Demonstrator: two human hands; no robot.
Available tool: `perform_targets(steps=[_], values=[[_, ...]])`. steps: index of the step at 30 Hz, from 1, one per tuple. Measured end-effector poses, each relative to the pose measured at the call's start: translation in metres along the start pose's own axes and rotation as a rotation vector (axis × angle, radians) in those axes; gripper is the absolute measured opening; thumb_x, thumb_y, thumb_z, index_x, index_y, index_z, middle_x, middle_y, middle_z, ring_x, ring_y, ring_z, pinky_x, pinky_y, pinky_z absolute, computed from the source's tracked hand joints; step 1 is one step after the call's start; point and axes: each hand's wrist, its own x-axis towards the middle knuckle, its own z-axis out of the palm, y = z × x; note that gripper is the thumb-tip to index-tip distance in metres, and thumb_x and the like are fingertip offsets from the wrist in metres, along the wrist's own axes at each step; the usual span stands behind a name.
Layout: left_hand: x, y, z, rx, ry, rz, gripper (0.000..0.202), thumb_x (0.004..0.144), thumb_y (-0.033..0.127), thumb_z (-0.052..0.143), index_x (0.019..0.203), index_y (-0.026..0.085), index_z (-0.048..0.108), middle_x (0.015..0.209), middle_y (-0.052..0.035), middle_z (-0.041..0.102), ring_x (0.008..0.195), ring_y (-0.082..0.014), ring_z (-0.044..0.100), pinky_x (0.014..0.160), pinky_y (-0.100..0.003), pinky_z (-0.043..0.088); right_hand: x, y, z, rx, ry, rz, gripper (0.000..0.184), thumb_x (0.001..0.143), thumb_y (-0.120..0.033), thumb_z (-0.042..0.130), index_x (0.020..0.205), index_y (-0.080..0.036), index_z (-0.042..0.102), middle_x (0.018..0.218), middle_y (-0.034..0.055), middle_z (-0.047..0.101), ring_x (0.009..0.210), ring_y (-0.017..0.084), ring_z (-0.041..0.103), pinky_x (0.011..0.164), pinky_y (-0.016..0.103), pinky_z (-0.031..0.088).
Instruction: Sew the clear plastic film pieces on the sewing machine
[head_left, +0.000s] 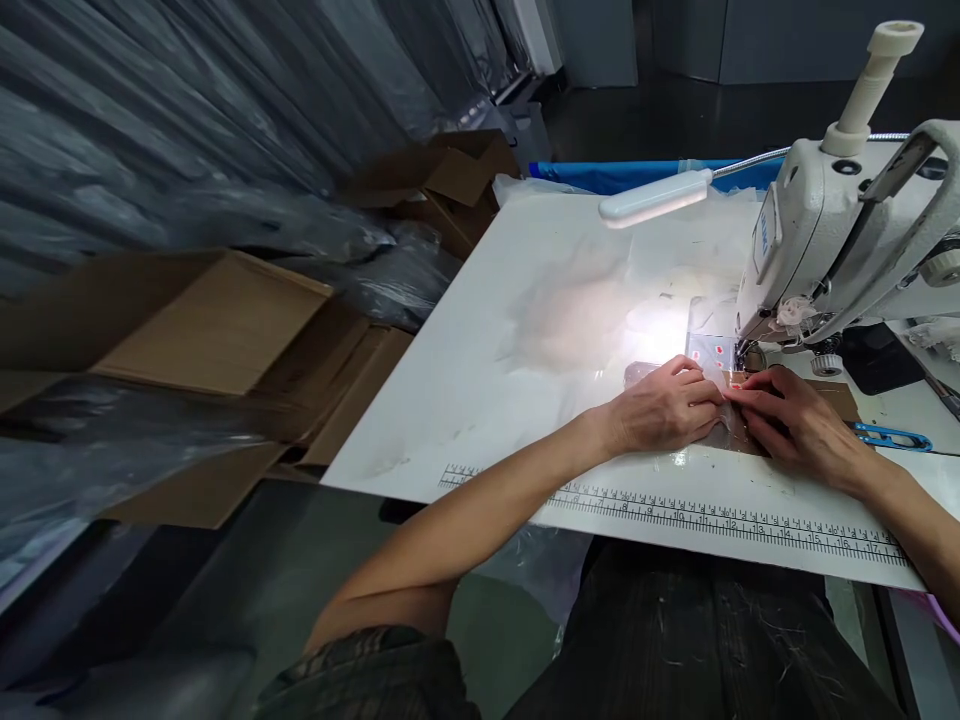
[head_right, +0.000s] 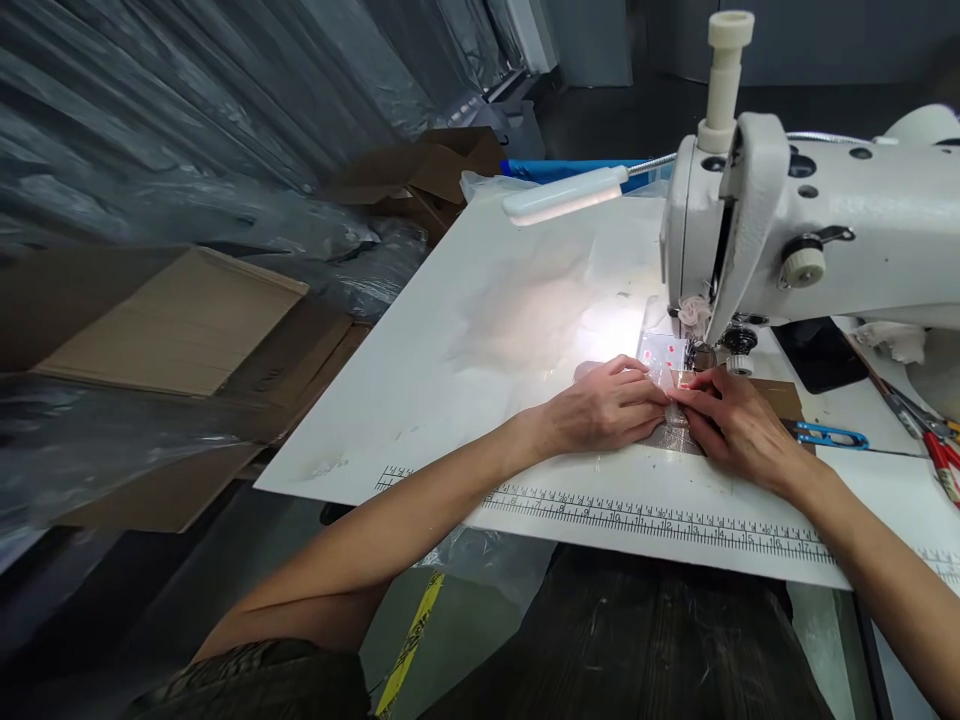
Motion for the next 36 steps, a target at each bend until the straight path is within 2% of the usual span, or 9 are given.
perform_targets(steps=[3,6,10,16,19,23,29,33,36], values=[[0.001,0.002,-0.002,-0.025,0.014,-0.008,0.031,0.101,0.018,0.041,0.081,0.019,0.065,0.092,0.0000,0.071,0.080,-0.0104,0.059,0.087,-0.033,0.047,-0.001,-0.002,-0.002,0.007,-0.011,0.003,0.034,0.096,-0.022,0.043,0.119,-0.020,0.068,0.105,0.0141,0.059,0.095,0.024,0.061,0.081,0.042,0.056],[0.001,0.005,-0.001,-0.051,0.067,-0.044,0.028,0.101,0.021,0.043,0.087,0.021,0.067,0.091,0.0001,0.072,0.077,-0.0111,0.058,0.081,-0.033,0.047,-0.001,-0.001,-0.001,0.022,-0.032,0.036,0.035,0.095,-0.021,0.044,0.119,-0.024,0.069,0.107,0.0129,0.060,0.093,0.024,0.060,0.081,0.043,0.056],[0.001,0.010,0.002,-0.024,0.044,-0.087,0.029,0.101,0.022,0.044,0.086,0.020,0.068,0.089,-0.0019,0.071,0.072,-0.0119,0.055,0.070,-0.031,0.044,-0.002,0.001,0.000,0.044,-0.037,0.054,0.034,0.096,-0.023,0.045,0.119,-0.024,0.070,0.108,0.0121,0.061,0.092,0.023,0.061,0.081,0.041,0.056],[-0.001,0.009,0.003,0.049,0.044,0.011,0.026,0.102,0.022,0.044,0.085,0.018,0.064,0.089,-0.0010,0.069,0.077,-0.0123,0.057,0.080,-0.032,0.045,-0.002,0.002,-0.001,0.060,-0.006,0.028,0.034,0.096,-0.023,0.044,0.118,-0.021,0.070,0.107,0.0132,0.060,0.094,0.023,0.061,0.082,0.042,0.056],[-0.001,0.009,0.003,0.070,0.088,0.012,0.027,0.100,0.018,0.045,0.080,0.018,0.063,0.090,-0.0002,0.070,0.079,-0.0113,0.059,0.088,-0.034,0.045,-0.002,0.001,-0.004,0.076,-0.018,0.036,0.034,0.095,-0.022,0.045,0.119,-0.024,0.070,0.107,0.0118,0.060,0.097,0.022,0.061,0.085,0.041,0.056],[-0.002,0.009,0.002,0.057,0.117,0.016,0.024,0.100,0.018,0.047,0.082,0.019,0.064,0.092,0.0005,0.071,0.081,-0.0110,0.061,0.090,-0.034,0.046,-0.003,0.002,-0.007,0.089,-0.059,0.052,0.036,0.093,-0.020,0.046,0.117,-0.026,0.070,0.109,0.0103,0.061,0.101,0.022,0.062,0.088,0.040,0.056],[-0.002,0.008,0.003,0.010,0.151,-0.001,0.024,0.100,0.018,0.046,0.085,0.019,0.065,0.089,0.0015,0.072,0.079,-0.0098,0.062,0.097,-0.033,0.045,-0.003,0.003,-0.003,0.074,-0.014,0.042,0.034,0.092,-0.021,0.046,0.113,-0.022,0.072,0.107,0.0130,0.062,0.099,0.023,0.062,0.086,0.042,0.057],[-0.001,0.008,0.002,-0.009,0.070,-0.036,0.027,0.100,0.020,0.044,0.085,0.021,0.066,0.089,0.0015,0.072,0.078,-0.0108,0.061,0.096,-0.037,0.046,-0.001,-0.001,-0.009,0.134,-0.020,0.150,0.034,0.092,-0.025,0.046,0.112,-0.025,0.072,0.109,0.0106,0.066,0.095,0.021,0.065,0.086,0.039,0.057],[0.000,0.008,0.002,-0.011,0.066,-0.048,0.028,0.100,0.022,0.044,0.083,0.021,0.067,0.088,0.0007,0.072,0.076,-0.0114,0.060,0.088,-0.037,0.046,0.000,-0.004,-0.017,0.179,-0.001,0.286,0.034,0.092,-0.028,0.046,0.114,-0.024,0.072,0.104,0.0091,0.070,0.090,0.020,0.067,0.084,0.036,0.057]])
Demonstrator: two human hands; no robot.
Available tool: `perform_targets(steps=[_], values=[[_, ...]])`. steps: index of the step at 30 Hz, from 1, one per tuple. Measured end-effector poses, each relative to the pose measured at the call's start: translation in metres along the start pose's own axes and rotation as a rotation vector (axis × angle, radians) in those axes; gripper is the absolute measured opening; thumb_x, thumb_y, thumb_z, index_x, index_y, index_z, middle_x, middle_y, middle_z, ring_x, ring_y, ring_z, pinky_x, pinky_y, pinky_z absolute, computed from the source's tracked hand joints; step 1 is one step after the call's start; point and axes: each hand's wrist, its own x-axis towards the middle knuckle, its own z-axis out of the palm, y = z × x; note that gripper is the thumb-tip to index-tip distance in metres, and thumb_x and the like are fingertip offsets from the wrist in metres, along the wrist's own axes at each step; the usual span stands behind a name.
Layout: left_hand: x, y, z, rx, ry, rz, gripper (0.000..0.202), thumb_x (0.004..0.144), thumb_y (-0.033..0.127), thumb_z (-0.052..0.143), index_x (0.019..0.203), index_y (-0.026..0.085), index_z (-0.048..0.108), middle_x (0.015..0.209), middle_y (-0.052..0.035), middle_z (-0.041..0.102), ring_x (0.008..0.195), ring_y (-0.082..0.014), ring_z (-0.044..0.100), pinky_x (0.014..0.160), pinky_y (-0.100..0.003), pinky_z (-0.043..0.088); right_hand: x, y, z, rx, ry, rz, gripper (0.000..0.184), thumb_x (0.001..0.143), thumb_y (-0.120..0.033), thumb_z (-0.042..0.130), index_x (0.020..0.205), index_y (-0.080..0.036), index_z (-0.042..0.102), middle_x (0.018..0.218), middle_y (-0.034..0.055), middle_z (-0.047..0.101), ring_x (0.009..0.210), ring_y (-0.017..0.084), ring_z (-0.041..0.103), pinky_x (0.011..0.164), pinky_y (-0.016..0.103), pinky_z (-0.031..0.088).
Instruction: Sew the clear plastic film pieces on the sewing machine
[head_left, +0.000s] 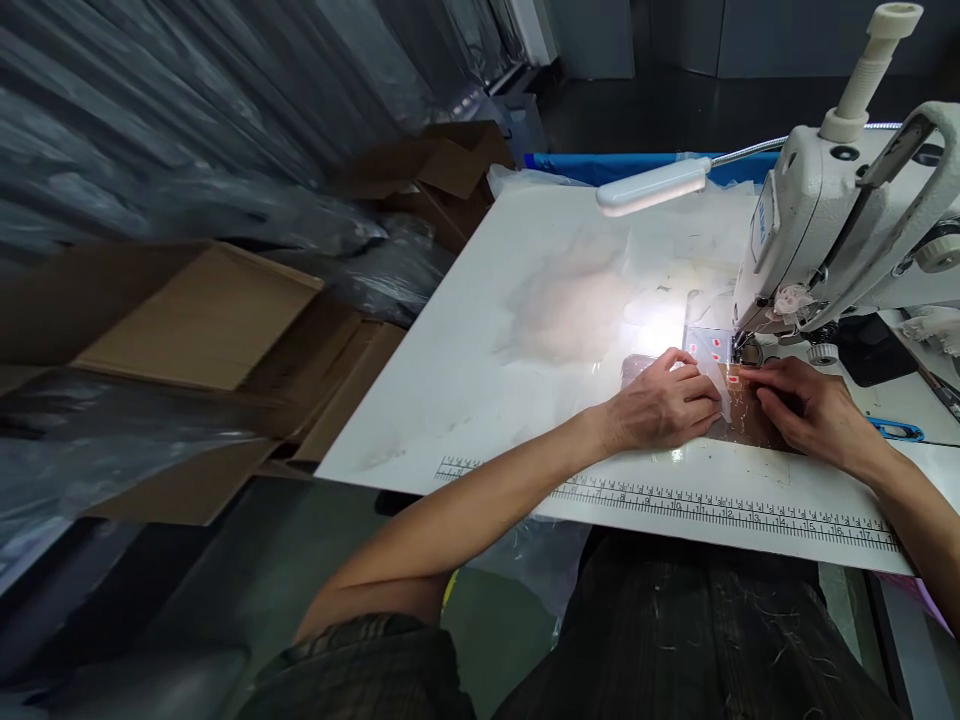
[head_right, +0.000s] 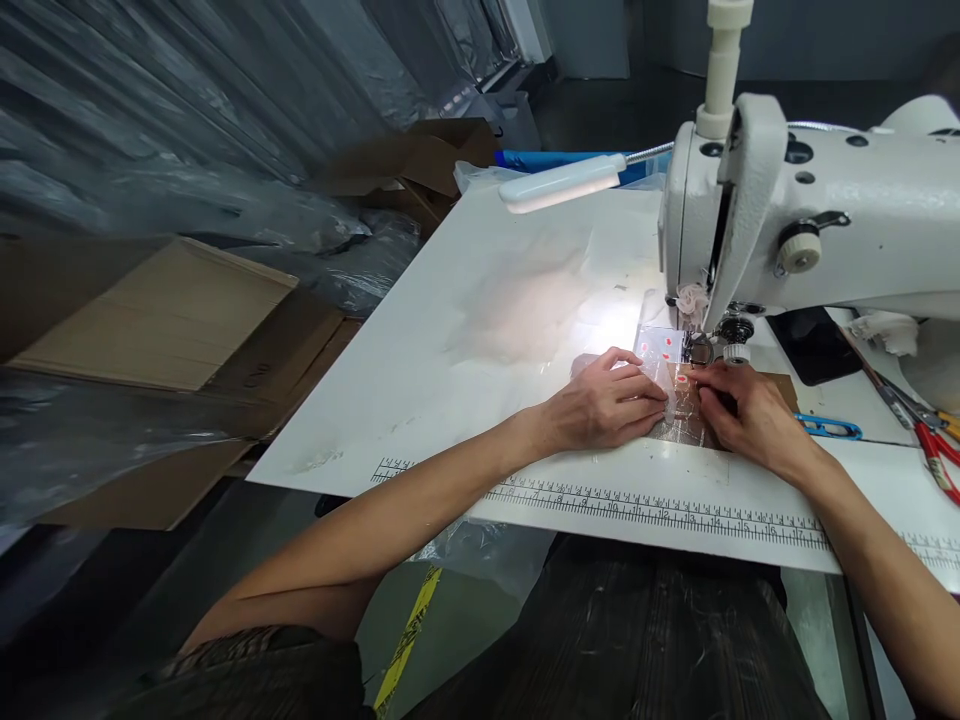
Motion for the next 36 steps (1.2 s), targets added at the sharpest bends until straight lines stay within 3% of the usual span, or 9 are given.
perform_targets(steps=[6,10,16,22,26,29,36], values=[[0.000,0.002,0.000,0.036,0.045,0.010,0.030,0.101,0.023,0.045,0.081,0.019,0.066,0.087,-0.0001,0.072,0.072,-0.0121,0.056,0.078,-0.035,0.043,-0.001,-0.001,-0.002,-0.001,0.042,0.110,0.034,0.090,-0.029,0.046,0.108,-0.020,0.073,0.096,0.0095,0.072,0.083,0.021,0.069,0.079,0.037,0.057],[0.000,0.001,0.000,0.031,-0.014,0.009,0.030,0.101,0.023,0.042,0.084,0.020,0.067,0.092,-0.0017,0.072,0.074,-0.0129,0.056,0.076,-0.036,0.043,-0.002,-0.001,0.001,-0.013,0.062,0.030,0.032,0.091,-0.026,0.045,0.104,-0.021,0.074,0.098,0.0093,0.072,0.086,0.021,0.069,0.080,0.037,0.057],[0.000,0.000,0.002,0.048,0.055,0.026,0.030,0.100,0.022,0.045,0.080,0.019,0.066,0.086,-0.0003,0.071,0.072,-0.0127,0.055,0.076,-0.033,0.041,-0.007,-0.001,0.001,-0.071,-0.089,-0.137,0.033,0.092,-0.025,0.046,0.111,-0.026,0.074,0.105,0.0091,0.066,0.090,0.020,0.066,0.080,0.037,0.058],[-0.002,0.002,0.000,0.009,0.028,-0.011,0.029,0.100,0.026,0.047,0.080,0.020,0.068,0.088,-0.0004,0.072,0.072,-0.0135,0.055,0.077,-0.035,0.040,-0.009,0.003,0.007,-0.204,-0.074,-0.284,0.032,0.094,-0.025,0.047,0.110,-0.025,0.075,0.103,0.0115,0.062,0.091,0.022,0.062,0.079,0.037,0.056],[-0.001,0.000,-0.005,-0.109,0.112,-0.061,0.026,0.098,0.029,0.050,0.080,0.019,0.067,0.090,-0.0001,0.072,0.071,-0.0120,0.057,0.077,-0.034,0.041,-0.008,0.003,0.008,-0.258,-0.092,-0.325,0.031,0.095,-0.024,0.047,0.110,-0.024,0.074,0.102,0.0116,0.062,0.091,0.022,0.061,0.078,0.038,0.056],[0.000,-0.003,-0.004,-0.047,0.160,-0.166,0.030,0.099,0.027,0.047,0.076,0.018,0.065,0.085,-0.0022,0.071,0.070,-0.0127,0.056,0.069,-0.032,0.040,-0.008,0.001,0.008,-0.285,-0.045,-0.382,0.033,0.097,-0.022,0.043,0.110,-0.021,0.073,0.100,0.0127,0.062,0.089,0.023,0.060,0.077,0.038,0.056],[-0.003,-0.002,0.005,0.114,0.030,-0.122,0.030,0.102,0.033,0.042,0.102,0.015,0.066,0.105,-0.0076,0.069,0.081,-0.0181,0.057,0.070,-0.033,0.043,-0.008,-0.003,0.010,-0.398,-0.029,-0.437,0.029,0.097,-0.020,0.043,0.110,-0.020,0.069,0.098,0.0114,0.064,0.085,0.022,0.060,0.073,0.037,0.055]])
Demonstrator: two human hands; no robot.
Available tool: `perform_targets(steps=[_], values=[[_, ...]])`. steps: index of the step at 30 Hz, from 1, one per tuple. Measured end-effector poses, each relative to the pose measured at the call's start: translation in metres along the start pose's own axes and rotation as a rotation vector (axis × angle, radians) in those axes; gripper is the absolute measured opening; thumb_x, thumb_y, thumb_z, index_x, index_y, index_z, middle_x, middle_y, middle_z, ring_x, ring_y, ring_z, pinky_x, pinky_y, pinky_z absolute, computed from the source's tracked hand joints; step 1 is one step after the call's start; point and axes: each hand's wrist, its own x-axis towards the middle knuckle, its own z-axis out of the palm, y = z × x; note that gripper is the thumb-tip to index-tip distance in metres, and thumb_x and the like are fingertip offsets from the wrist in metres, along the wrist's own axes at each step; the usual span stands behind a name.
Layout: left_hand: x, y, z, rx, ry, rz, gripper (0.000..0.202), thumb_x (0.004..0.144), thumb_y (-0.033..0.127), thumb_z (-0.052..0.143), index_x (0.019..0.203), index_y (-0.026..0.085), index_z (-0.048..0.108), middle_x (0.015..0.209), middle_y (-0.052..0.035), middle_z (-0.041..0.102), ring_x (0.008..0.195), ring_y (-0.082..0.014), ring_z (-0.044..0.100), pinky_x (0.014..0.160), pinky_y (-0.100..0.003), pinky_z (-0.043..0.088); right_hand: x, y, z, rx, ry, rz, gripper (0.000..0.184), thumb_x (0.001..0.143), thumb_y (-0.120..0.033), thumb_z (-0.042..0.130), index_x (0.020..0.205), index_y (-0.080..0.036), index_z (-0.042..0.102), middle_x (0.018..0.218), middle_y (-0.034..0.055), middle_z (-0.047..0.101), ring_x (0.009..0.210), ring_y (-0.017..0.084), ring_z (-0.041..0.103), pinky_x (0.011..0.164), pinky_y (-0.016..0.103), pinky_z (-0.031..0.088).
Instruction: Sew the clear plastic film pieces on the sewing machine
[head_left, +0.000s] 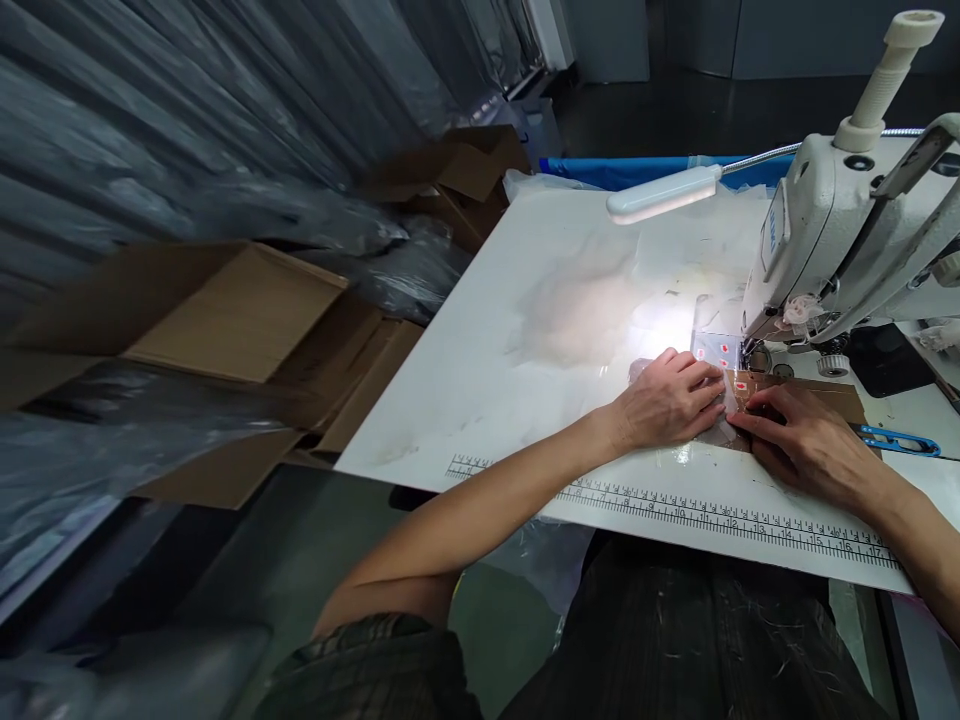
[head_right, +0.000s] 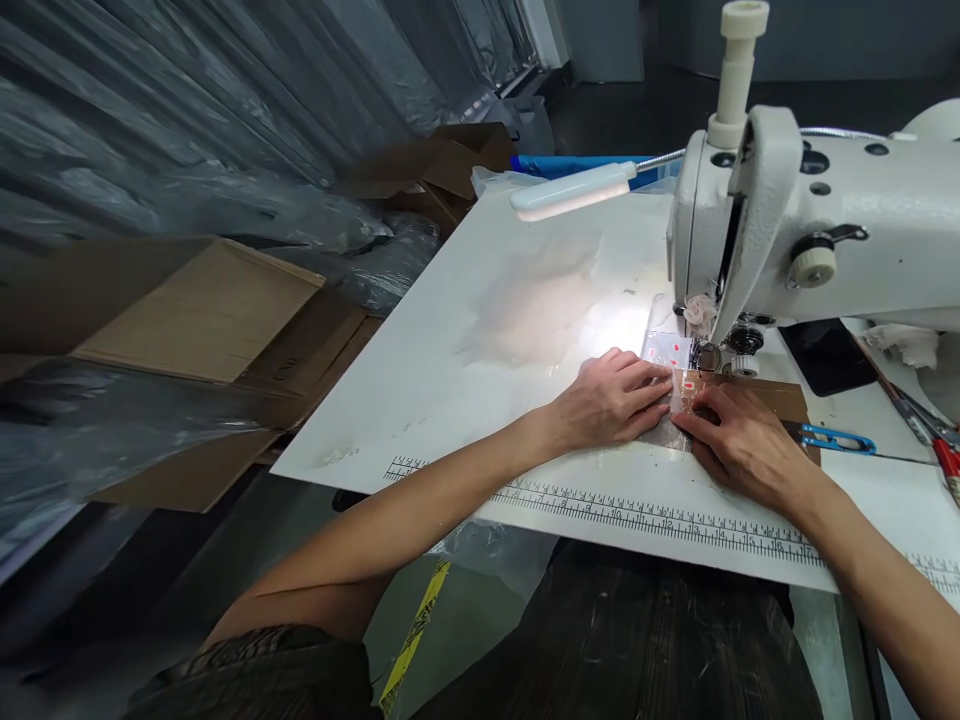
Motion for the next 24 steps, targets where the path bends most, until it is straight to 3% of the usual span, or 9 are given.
perform_targets(steps=[10,20,24], values=[[0.021,-0.013,0.000,0.077,-0.225,0.038,0.040,0.105,0.035,0.031,0.115,0.016,0.064,0.120,-0.0105,0.064,0.084,-0.0189,0.054,0.071,-0.034,0.038,0.001,0.005,0.006,-0.044,0.048,0.057,0.029,0.099,-0.020,0.038,0.110,-0.016,0.064,0.097,0.0125,0.062,0.081,0.020,0.061,0.063,0.031,0.055],[0.019,-0.009,-0.003,0.017,-0.216,-0.042,0.044,0.106,0.039,0.026,0.115,0.014,0.062,0.119,-0.0113,0.063,0.088,-0.0201,0.054,0.076,-0.036,0.038,0.003,0.001,0.007,-0.074,0.032,0.101,0.030,0.100,-0.020,0.036,0.114,-0.016,0.063,0.096,0.0119,0.062,0.082,0.020,0.062,0.065,0.031,0.058],[0.021,-0.012,-0.002,-0.005,-0.238,-0.030,0.045,0.106,0.039,0.026,0.119,0.013,0.062,0.128,-0.0117,0.062,0.092,-0.0220,0.056,0.079,-0.038,0.037,0.004,0.003,0.009,-0.097,0.029,0.090,0.031,0.098,-0.016,0.035,0.112,-0.015,0.063,0.094,0.0120,0.061,0.080,0.020,0.062,0.063,0.030,0.057]])
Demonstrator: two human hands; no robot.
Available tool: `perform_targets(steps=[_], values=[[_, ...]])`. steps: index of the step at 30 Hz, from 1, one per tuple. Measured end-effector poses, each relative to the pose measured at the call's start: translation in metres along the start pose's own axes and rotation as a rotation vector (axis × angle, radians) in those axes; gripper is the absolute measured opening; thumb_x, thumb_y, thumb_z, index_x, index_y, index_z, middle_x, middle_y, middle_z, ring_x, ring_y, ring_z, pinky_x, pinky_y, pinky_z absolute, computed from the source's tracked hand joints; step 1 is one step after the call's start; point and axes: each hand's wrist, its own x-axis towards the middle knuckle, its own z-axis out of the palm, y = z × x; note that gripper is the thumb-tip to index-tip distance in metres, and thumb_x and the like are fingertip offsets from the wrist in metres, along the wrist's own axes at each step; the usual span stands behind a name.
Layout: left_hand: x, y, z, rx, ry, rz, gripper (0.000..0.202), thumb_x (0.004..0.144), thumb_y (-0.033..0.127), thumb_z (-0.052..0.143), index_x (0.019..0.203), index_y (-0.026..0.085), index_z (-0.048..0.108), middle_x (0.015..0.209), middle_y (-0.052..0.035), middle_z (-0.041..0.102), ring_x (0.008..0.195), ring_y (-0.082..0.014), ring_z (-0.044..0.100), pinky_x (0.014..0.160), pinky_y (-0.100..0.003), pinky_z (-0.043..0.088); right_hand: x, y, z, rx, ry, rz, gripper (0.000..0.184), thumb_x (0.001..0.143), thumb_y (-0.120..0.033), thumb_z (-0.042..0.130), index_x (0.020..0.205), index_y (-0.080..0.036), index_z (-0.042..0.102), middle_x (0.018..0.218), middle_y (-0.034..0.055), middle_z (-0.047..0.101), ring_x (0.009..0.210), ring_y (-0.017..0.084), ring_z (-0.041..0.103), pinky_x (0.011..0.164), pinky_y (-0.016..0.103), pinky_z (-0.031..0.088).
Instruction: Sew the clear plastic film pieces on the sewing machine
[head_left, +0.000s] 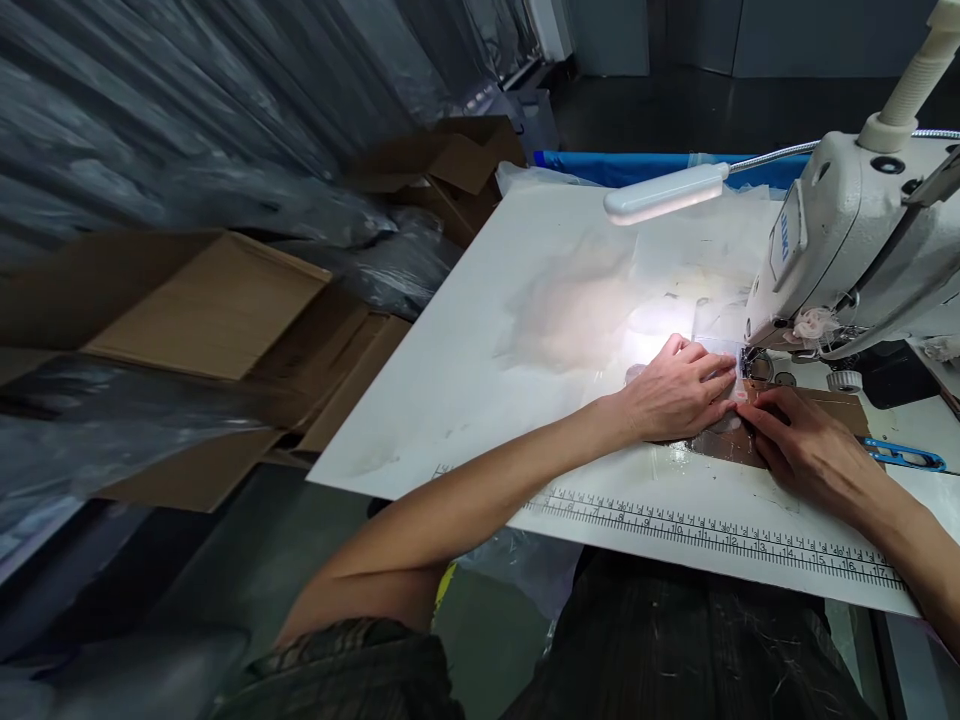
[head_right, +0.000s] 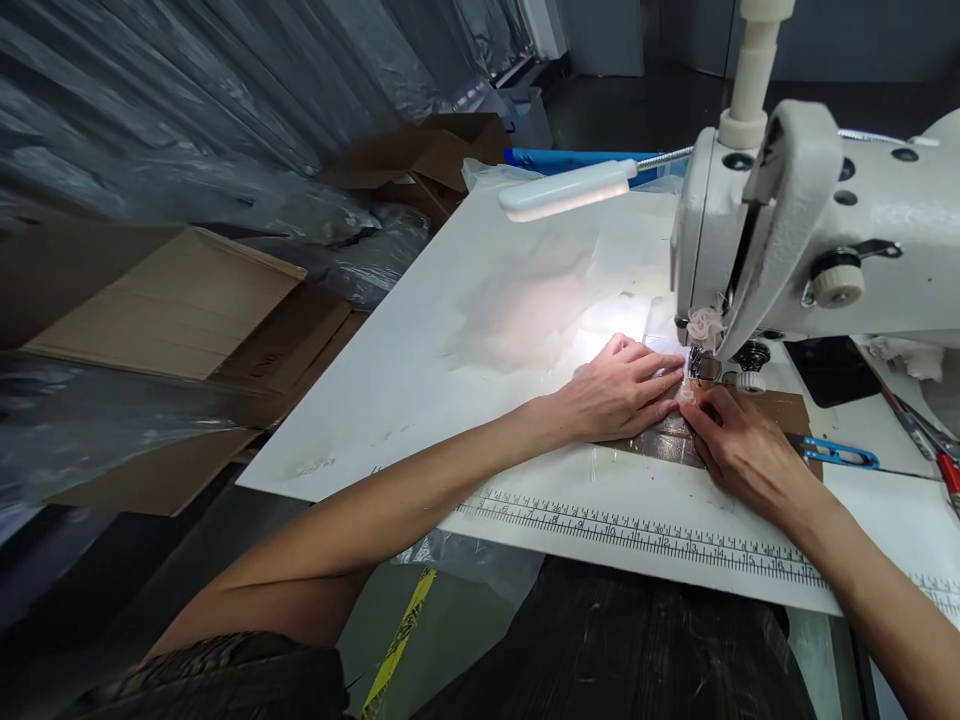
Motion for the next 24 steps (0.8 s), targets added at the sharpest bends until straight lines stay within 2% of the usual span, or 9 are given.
perform_targets(steps=[4,8,13,17,24], values=[[0.0030,-0.0064,0.0012,-0.066,0.004,0.007,0.044,0.106,0.037,0.028,0.124,0.013,0.060,0.135,-0.0122,0.060,0.100,-0.0234,0.057,0.083,-0.040,0.036,0.0004,0.0026,0.0032,-0.025,-0.010,-0.008,0.030,0.096,-0.015,0.037,0.113,-0.013,0.061,0.095,0.0127,0.060,0.075,0.020,0.060,0.059,0.029,0.054],[0.0029,-0.0105,0.0031,-0.124,0.007,0.009,0.041,0.105,0.036,0.032,0.130,0.013,0.056,0.137,-0.0132,0.058,0.106,-0.0242,0.057,0.084,-0.042,0.036,-0.0017,0.0011,0.0060,-0.063,-0.032,0.017,0.033,0.094,-0.014,0.038,0.121,-0.013,0.057,0.097,0.0139,0.060,0.081,0.023,0.060,0.059,0.030,0.054],[0.0024,-0.0110,0.0055,-0.111,0.024,0.031,0.041,0.104,0.035,0.032,0.126,0.013,0.059,0.133,-0.0138,0.061,0.101,-0.0248,0.058,0.083,-0.044,0.036,-0.0022,-0.0019,0.0045,-0.041,-0.045,0.047,0.032,0.094,-0.014,0.039,0.122,-0.016,0.056,0.099,0.0129,0.059,0.084,0.023,0.060,0.063,0.031,0.055],[0.0018,-0.0107,0.0064,-0.110,0.061,0.035,0.040,0.103,0.034,0.032,0.123,0.015,0.061,0.129,-0.0129,0.063,0.096,-0.0238,0.058,0.081,-0.042,0.036,-0.0011,-0.0024,0.0030,-0.019,-0.017,0.031,0.030,0.095,-0.015,0.040,0.121,-0.014,0.055,0.098,0.0129,0.059,0.085,0.023,0.061,0.066,0.031,0.057],[0.0007,-0.0093,0.0076,-0.103,0.111,0.036,0.040,0.102,0.033,0.032,0.120,0.016,0.063,0.128,-0.0127,0.064,0.096,-0.0233,0.059,0.079,-0.042,0.038,-0.0020,-0.0020,0.0064,-0.018,-0.013,0.045,0.031,0.095,-0.016,0.038,0.121,-0.014,0.056,0.097,0.0126,0.060,0.084,0.023,0.061,0.067,0.033,0.058]])
